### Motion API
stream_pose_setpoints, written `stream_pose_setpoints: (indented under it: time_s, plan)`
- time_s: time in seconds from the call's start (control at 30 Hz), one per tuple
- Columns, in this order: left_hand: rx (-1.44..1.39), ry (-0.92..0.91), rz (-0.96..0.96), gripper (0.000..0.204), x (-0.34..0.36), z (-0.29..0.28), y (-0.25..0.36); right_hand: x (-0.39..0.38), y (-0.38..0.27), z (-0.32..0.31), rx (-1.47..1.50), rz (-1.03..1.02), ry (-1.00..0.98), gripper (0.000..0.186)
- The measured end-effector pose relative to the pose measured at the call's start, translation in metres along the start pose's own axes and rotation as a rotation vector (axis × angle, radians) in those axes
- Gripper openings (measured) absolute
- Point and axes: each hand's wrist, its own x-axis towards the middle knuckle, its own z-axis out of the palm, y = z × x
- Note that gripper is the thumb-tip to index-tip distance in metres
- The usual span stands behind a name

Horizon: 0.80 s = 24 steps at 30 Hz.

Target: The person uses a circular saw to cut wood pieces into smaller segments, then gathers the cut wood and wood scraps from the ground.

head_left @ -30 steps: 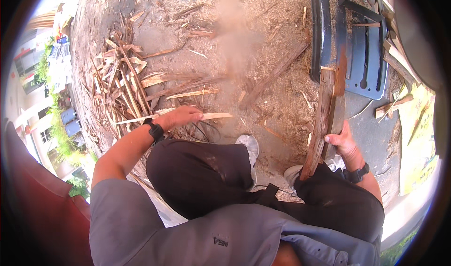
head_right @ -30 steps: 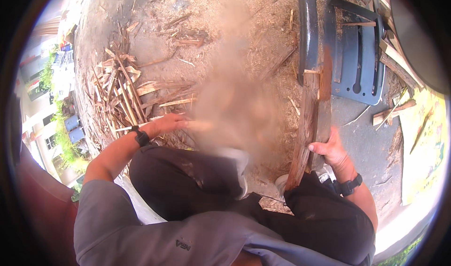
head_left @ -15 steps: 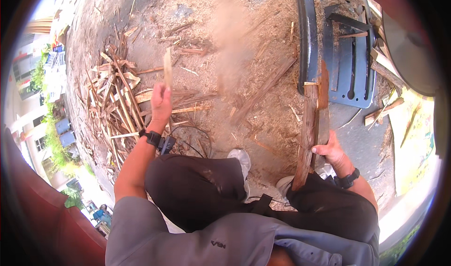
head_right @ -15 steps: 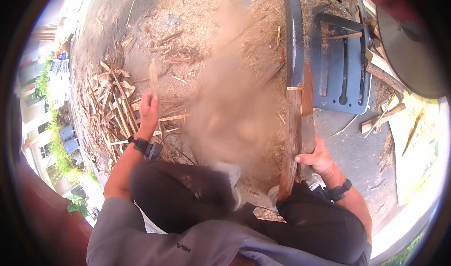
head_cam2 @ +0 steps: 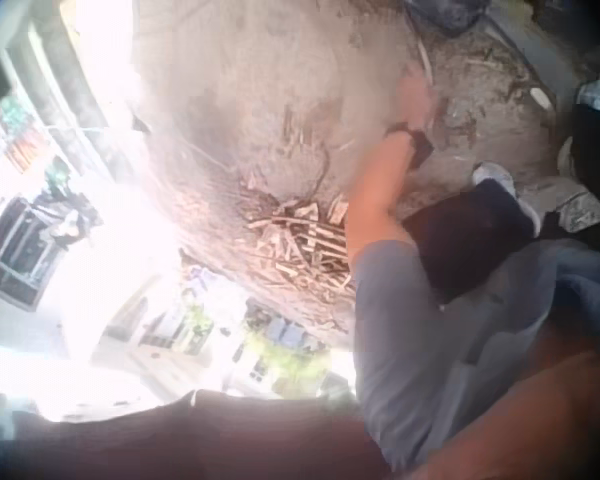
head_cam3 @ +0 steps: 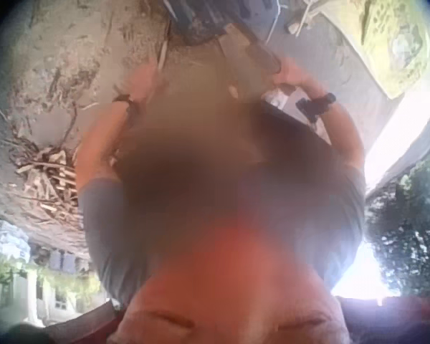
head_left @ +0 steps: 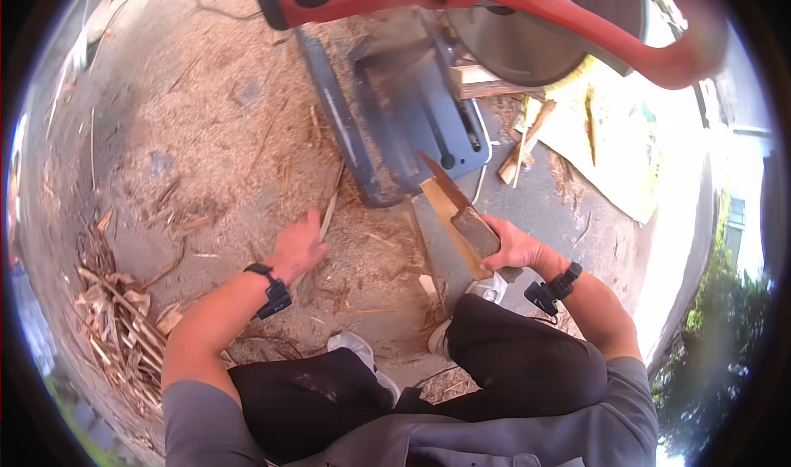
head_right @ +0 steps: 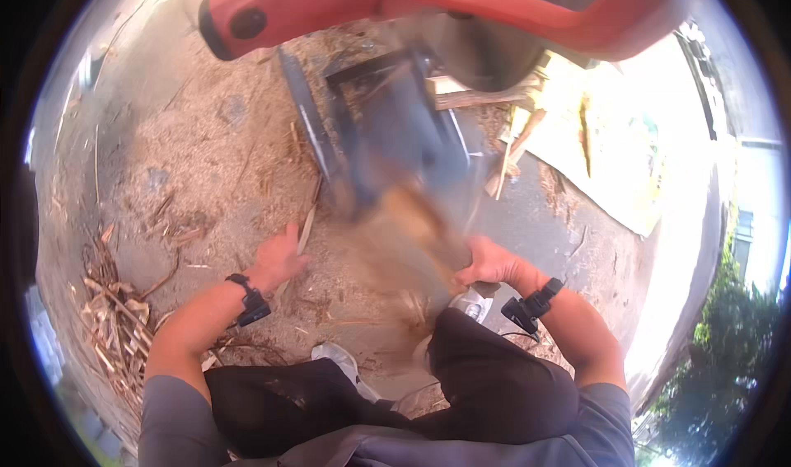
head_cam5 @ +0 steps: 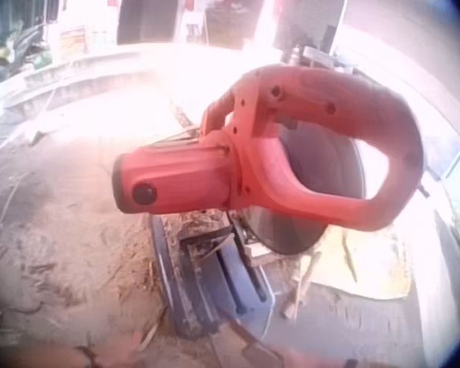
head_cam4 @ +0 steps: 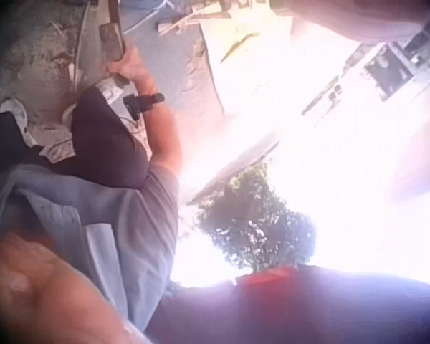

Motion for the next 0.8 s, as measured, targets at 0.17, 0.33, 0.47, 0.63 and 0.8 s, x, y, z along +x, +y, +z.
stream_pose_setpoints:
  time_s: [0.17, 0.33, 0.47, 0.63, 0.8]
  plan:
    - [-0.143, 0.046, -0.019, 0.042, -0.001, -0.006, -0.001, -0.121, 0.017, -0.044, 0.075, 0.017, 0.506, 0.078]
    - [-0.143, -0.017, -0.005, 0.041, -0.011, -0.022, -0.035, -0.247, 0.034, -0.039, 0.231, 0.136, 0.848, 0.069]
    - [-0.158, -0.152, -0.030, 0.040, -0.008, -0.024, -0.045, -0.271, 0.091, -0.039, 0.311, 0.242, 1.021, 0.056]
    - [-0.007, -0.321, -0.036, 0.037, -0.008, -0.030, -0.063, -0.190, 0.138, -0.100, 0.313, 0.270, 1.047, 0.054]
    - [0.001, -0.528, -0.132, 0.035, -0.020, -0.064, 0.025, -0.126, 0.178, -0.225, 0.041, 0.251, 1.161, 0.057]
